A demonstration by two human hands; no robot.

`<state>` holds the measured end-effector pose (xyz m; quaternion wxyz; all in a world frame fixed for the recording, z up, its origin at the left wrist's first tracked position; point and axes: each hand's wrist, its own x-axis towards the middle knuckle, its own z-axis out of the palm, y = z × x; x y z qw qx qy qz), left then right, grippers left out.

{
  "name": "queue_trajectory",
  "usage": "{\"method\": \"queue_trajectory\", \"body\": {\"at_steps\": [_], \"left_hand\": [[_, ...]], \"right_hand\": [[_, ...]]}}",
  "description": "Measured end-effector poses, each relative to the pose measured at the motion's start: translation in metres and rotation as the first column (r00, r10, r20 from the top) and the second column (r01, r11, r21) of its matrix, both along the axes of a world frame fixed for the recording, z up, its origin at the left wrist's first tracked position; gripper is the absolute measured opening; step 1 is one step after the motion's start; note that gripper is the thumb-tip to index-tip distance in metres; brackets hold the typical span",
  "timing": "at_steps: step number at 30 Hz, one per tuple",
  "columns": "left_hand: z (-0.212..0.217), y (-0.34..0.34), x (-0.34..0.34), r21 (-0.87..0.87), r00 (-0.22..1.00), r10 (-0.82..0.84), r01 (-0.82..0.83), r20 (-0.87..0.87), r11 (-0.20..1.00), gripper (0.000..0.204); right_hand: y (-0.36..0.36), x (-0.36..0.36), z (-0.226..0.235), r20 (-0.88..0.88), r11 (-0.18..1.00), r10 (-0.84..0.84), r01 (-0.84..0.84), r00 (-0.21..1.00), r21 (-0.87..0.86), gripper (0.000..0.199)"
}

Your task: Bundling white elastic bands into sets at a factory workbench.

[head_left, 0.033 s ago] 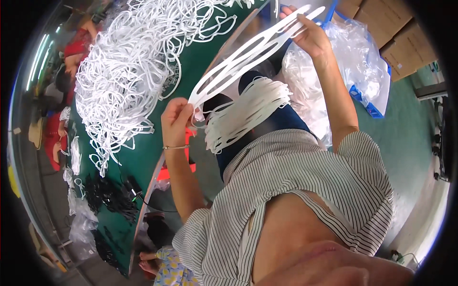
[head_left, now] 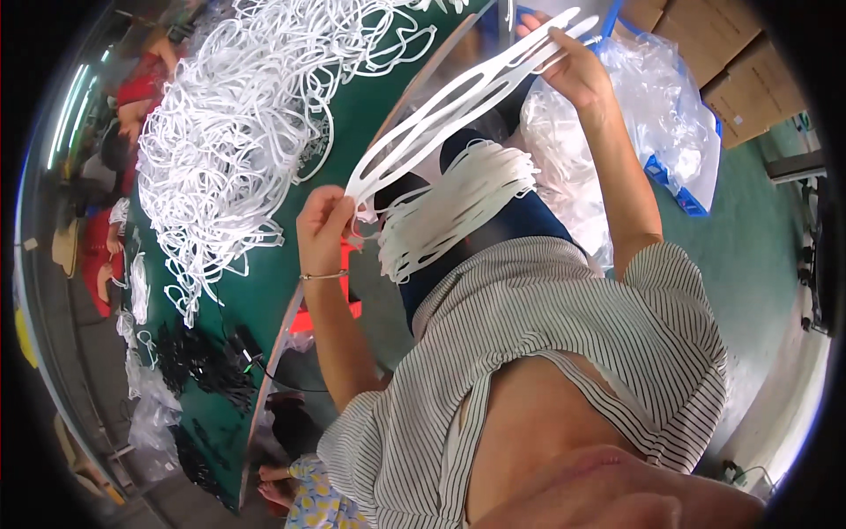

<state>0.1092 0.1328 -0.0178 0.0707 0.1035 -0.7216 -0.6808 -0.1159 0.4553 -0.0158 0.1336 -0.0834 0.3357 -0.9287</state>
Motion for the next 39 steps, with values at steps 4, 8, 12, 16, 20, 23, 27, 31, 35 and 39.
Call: {"method": "queue_trajectory", "body": {"at_steps": [4, 8, 12, 16, 20, 23, 27, 31, 35, 39], "left_hand": [[-0.012, -0.008, 0.019, 0.050, 0.997, 0.055, -0.058, 0.059, 0.997, 0.008], [-0.022, -0.017, 0.033, 0.049, 0.995, 0.077, -0.080, 0.059, 0.996, 0.005], [-0.028, -0.023, 0.034, 0.029, 0.998, -0.026, 0.025, 0.050, 0.999, 0.006], [-0.033, -0.024, 0.037, 0.056, 0.996, -0.055, 0.052, 0.067, 0.997, 0.006], [-0.047, -0.034, 0.040, 0.062, 0.989, -0.092, 0.085, 0.119, 0.994, 0.006], [-0.066, -0.043, 0.045, 0.073, 0.983, -0.069, 0.057, 0.169, 0.996, 0.007], [-0.122, -0.055, 0.059, 0.039, 0.946, -0.138, 0.133, 0.295, 0.990, 0.007], [-0.191, -0.049, 0.079, 0.134, 0.928, -0.123, 0.080, 0.350, 0.988, 0.008], [-0.166, -0.046, 0.093, 0.148, 0.938, -0.066, 0.016, 0.340, 0.989, 0.005], [-0.133, -0.038, 0.104, 0.290, 0.927, -0.086, -0.025, 0.365, 0.957, 0.004]], "right_hand": [[-0.005, 0.012, -0.016, 0.097, 0.999, 0.030, -0.031, 0.995, 0.012, 0.035], [0.005, 0.005, -0.053, 0.094, 0.992, 0.100, -0.091, 0.991, -0.089, 0.037], [-0.006, 0.031, -0.036, 0.152, 0.999, -0.028, 0.025, 0.988, 0.023, 0.035], [-0.012, 0.039, -0.045, 0.172, 0.996, -0.057, 0.044, 0.983, 0.078, 0.033], [-0.018, 0.048, -0.062, 0.234, 0.994, -0.042, 0.017, 0.971, 0.108, 0.031], [-0.022, 0.049, -0.086, 0.266, 0.995, 0.013, -0.039, 0.964, 0.093, 0.030], [-0.008, 0.045, -0.156, 0.329, 0.953, 0.294, -0.251, 0.897, -0.169, 0.024], [0.008, 0.060, -0.210, 0.486, 0.975, 0.123, -0.196, 0.865, 0.104, 0.018], [0.009, 0.071, -0.178, 0.491, 0.980, 0.032, -0.124, 0.871, 0.155, 0.017], [0.019, 0.077, -0.150, 0.498, 0.981, 0.070, -0.150, 0.864, 0.122, 0.016]]}}
